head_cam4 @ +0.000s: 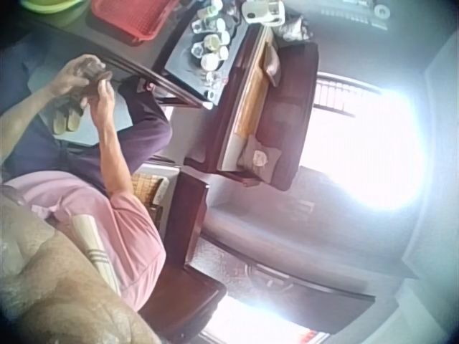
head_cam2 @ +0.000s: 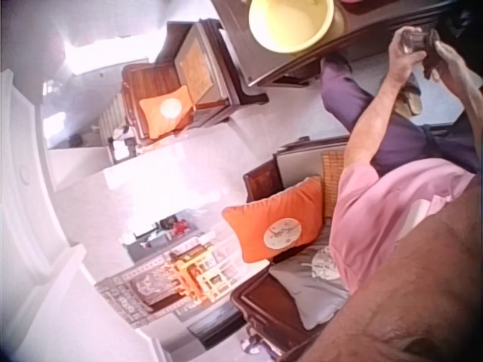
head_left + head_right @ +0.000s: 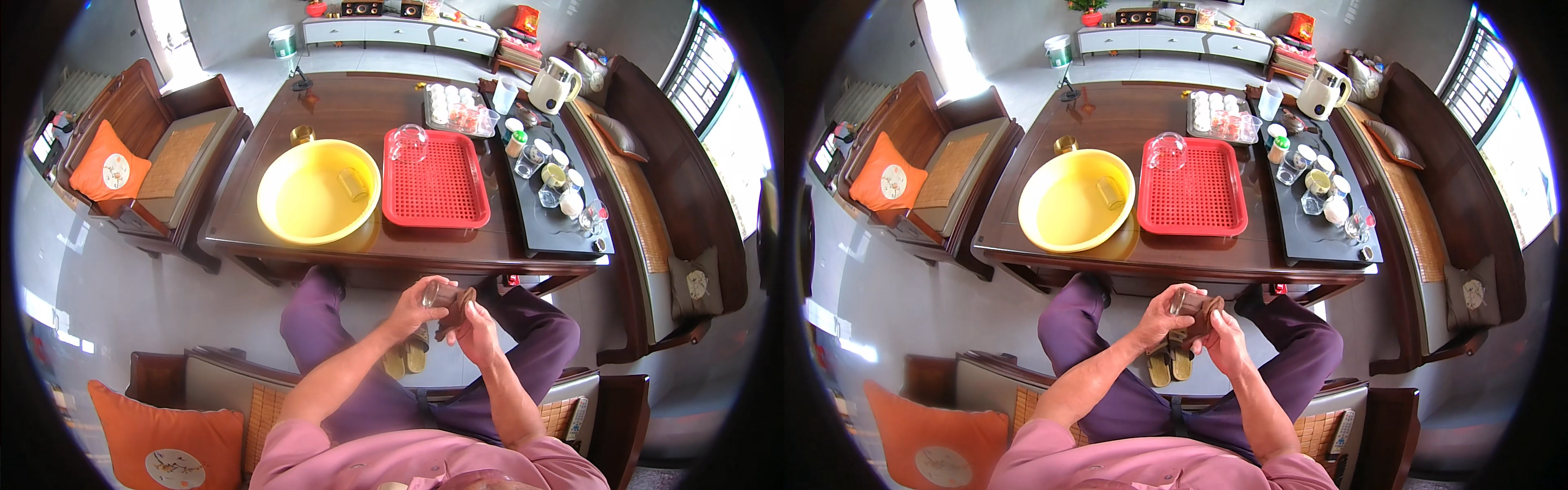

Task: The person wipes a small glass cup with a cloth by hand and then dips their fingers into a bowl of water.

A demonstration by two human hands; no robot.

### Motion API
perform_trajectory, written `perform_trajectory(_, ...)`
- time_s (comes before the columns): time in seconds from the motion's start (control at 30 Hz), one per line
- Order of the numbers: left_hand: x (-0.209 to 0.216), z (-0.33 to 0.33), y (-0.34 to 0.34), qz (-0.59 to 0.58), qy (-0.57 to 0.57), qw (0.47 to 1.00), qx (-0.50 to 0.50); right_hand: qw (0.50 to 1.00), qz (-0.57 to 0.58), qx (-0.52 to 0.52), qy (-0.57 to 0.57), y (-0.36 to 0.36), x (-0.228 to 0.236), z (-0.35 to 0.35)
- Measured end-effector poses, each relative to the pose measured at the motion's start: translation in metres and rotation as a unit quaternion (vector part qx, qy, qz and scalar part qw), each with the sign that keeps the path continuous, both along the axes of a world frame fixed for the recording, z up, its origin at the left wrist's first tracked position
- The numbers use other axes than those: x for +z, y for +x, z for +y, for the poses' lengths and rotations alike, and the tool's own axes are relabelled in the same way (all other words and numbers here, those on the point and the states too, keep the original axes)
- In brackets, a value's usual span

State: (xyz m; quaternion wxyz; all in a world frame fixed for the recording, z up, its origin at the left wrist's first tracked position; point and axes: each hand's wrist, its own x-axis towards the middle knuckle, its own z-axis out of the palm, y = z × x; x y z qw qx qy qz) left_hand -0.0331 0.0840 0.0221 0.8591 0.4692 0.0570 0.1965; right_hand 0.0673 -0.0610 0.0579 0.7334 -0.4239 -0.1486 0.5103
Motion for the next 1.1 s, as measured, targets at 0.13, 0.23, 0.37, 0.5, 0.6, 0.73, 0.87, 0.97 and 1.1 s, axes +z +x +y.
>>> perform_trajectory(0.13,-0.012,0.003,-0.002,0.013,-0.096,0.994,-0.044,0.966,-0.250,0.038,-0.060,-0.001,-0.010,-0.005)
perform_trajectory(0.23,-0.012,0.007,-0.005,0.017,-0.132,0.989,-0.070,0.810,-0.570,0.062,-0.127,-0.001,-0.009,-0.006)
perform_trajectory(0.37,-0.010,0.011,-0.007,0.029,-0.162,0.984,-0.061,0.661,-0.749,-0.009,-0.036,-0.003,0.010,0.003)
perform_trajectory(0.5,-0.018,0.014,-0.007,0.029,-0.177,0.980,-0.080,0.684,-0.727,-0.041,-0.048,-0.012,0.002,0.009)
perform_trajectory(0.6,-0.004,0.010,-0.009,0.040,-0.163,0.982,-0.083,0.779,-0.620,-0.043,-0.089,-0.014,-0.017,0.003)
perform_trajectory(0.73,-0.007,0.008,-0.006,0.032,-0.078,0.996,-0.024,0.958,-0.251,-0.092,-0.101,-0.023,-0.020,0.004)
perform_trajectory(0.87,0.004,0.009,-0.006,0.035,0.010,0.999,0.005,0.992,-0.050,-0.100,-0.051,-0.015,-0.008,0.008)
perform_trajectory(0.97,0.007,0.011,-0.007,0.024,0.098,0.995,0.000,0.992,0.057,-0.100,-0.057,-0.011,-0.005,0.008)
perform_trajectory(1.1,0.009,0.013,-0.007,0.032,0.241,0.970,-0.009,0.985,0.143,-0.086,-0.045,-0.002,-0.017,0.003)
